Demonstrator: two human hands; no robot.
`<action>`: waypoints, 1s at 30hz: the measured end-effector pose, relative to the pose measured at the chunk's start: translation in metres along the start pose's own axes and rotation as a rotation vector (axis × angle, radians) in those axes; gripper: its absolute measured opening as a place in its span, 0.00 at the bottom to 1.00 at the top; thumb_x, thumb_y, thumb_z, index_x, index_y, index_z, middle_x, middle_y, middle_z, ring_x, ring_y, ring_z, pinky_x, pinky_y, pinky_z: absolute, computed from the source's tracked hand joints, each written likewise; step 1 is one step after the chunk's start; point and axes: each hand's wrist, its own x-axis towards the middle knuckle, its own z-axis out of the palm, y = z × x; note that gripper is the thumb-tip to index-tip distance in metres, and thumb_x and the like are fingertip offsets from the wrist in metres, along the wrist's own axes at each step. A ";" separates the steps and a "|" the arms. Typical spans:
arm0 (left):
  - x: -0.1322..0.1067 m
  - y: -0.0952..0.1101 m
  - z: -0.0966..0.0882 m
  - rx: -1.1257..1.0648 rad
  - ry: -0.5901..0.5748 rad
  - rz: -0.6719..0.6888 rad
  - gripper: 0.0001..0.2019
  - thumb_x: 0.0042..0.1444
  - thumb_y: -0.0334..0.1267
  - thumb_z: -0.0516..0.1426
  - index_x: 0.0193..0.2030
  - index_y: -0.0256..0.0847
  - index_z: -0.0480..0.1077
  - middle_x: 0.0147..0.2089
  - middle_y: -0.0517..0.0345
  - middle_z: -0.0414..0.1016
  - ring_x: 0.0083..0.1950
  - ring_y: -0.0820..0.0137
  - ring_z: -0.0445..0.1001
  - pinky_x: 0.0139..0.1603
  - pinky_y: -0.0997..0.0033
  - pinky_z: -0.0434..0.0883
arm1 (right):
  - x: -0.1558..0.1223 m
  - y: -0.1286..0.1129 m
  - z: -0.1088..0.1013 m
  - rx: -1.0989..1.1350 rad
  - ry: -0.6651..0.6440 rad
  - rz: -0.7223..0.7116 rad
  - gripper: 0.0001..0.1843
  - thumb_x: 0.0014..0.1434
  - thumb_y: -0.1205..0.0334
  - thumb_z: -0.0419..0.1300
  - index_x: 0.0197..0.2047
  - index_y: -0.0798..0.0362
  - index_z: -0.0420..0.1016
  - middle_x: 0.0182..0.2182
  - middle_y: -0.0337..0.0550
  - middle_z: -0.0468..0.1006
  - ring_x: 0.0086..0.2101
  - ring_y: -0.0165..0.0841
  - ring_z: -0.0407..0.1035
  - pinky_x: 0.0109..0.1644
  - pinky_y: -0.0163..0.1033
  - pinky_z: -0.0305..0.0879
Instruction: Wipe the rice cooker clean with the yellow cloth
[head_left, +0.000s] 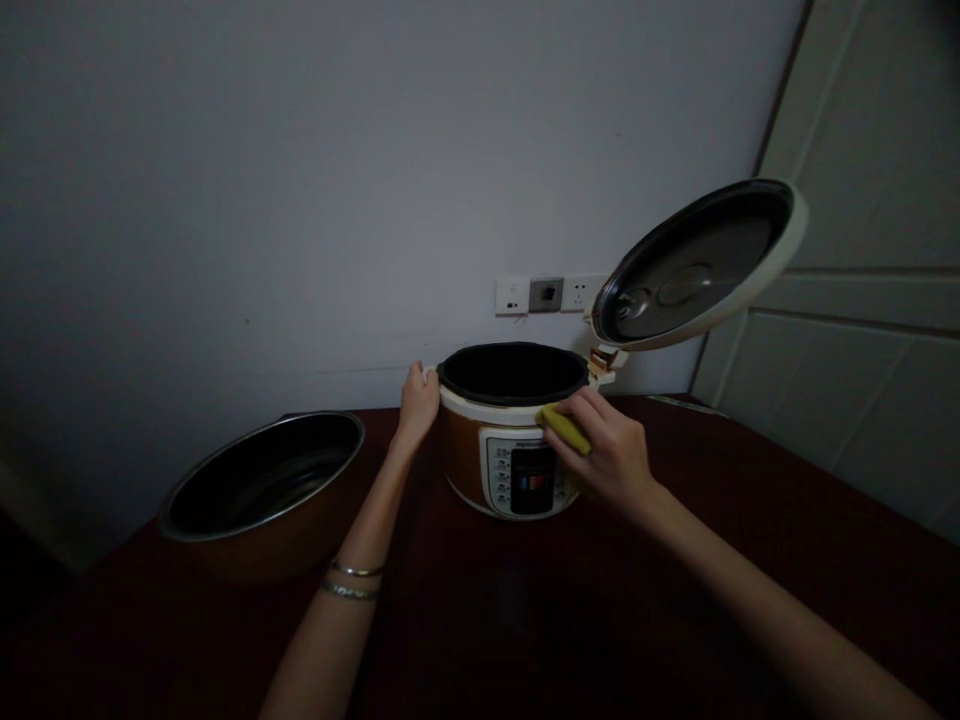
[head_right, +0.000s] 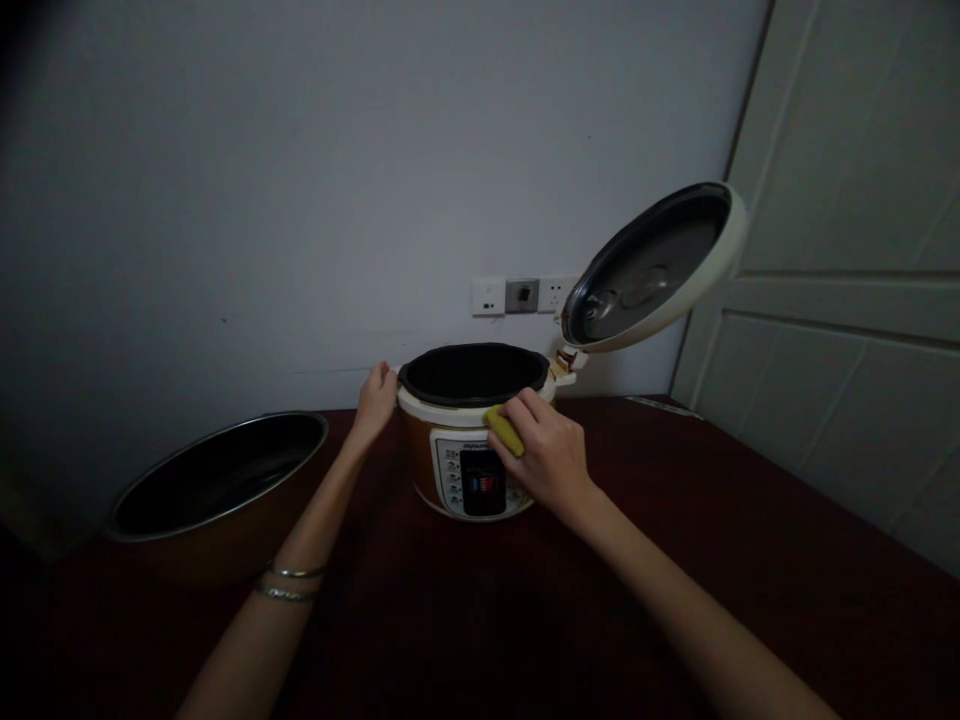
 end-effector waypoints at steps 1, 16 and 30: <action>0.000 0.000 0.000 -0.003 -0.003 -0.001 0.20 0.60 0.37 0.45 0.56 0.30 0.63 0.59 0.37 0.66 0.61 0.58 0.64 0.61 0.59 0.59 | -0.003 0.009 0.002 0.040 0.039 0.000 0.07 0.58 0.59 0.55 0.34 0.53 0.67 0.31 0.41 0.69 0.30 0.31 0.66 0.31 0.34 0.58; 0.003 0.002 -0.002 0.078 0.034 0.003 0.23 0.58 0.38 0.43 0.55 0.28 0.65 0.58 0.39 0.68 0.60 0.59 0.65 0.61 0.61 0.59 | -0.017 0.063 0.014 0.377 0.209 0.008 0.07 0.54 0.64 0.59 0.38 0.52 0.68 0.32 0.42 0.72 0.33 0.32 0.67 0.38 0.38 0.65; 0.004 -0.002 -0.001 0.053 0.061 0.015 0.22 0.56 0.39 0.43 0.53 0.32 0.67 0.57 0.43 0.70 0.59 0.59 0.66 0.61 0.60 0.60 | -0.019 0.087 0.029 0.518 0.271 0.347 0.07 0.56 0.58 0.58 0.33 0.53 0.71 0.30 0.42 0.74 0.32 0.33 0.69 0.38 0.39 0.66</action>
